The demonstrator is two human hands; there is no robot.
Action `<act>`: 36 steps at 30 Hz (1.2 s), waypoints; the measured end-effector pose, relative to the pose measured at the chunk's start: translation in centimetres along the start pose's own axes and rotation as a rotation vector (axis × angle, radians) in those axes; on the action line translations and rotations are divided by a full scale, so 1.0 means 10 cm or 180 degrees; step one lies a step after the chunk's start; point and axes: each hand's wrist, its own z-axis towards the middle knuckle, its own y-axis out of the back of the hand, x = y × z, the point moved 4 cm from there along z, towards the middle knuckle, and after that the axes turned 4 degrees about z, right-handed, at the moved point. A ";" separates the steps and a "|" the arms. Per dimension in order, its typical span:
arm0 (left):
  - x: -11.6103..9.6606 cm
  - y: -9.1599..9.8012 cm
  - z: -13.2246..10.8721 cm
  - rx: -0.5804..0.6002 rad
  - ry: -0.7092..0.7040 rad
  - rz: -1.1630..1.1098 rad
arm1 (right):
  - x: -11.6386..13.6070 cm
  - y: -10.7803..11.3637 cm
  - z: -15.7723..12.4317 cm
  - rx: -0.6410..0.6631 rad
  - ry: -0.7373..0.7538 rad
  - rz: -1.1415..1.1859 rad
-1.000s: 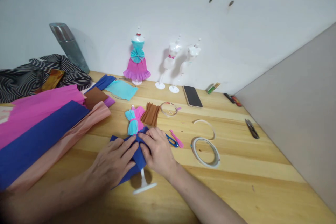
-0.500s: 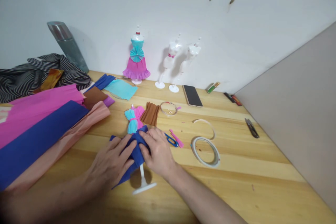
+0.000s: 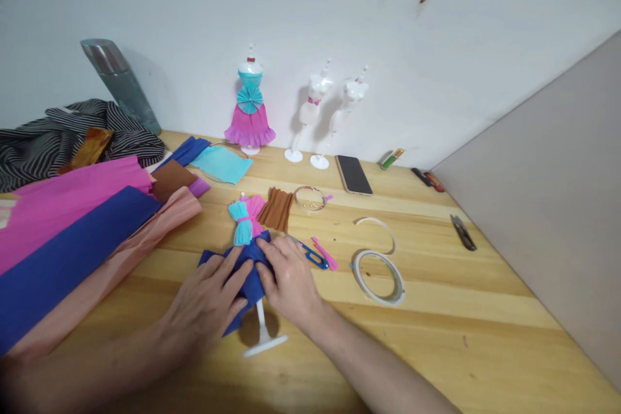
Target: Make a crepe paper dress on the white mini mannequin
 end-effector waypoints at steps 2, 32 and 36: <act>0.00 0.01 0.01 0.0057 -0.0022 -0.0043 | 0.01 0.01 0.00 0.0027 0.0050 0.0019; 0.03 0.10 0.07 -0.0087 -0.0140 -0.0243 | 0.01 0.03 0.02 -0.0098 0.0005 -0.0168; 0.03 0.10 0.10 0.0015 -0.0083 -0.0399 | 0.02 0.04 0.02 -0.0105 0.0050 -0.0127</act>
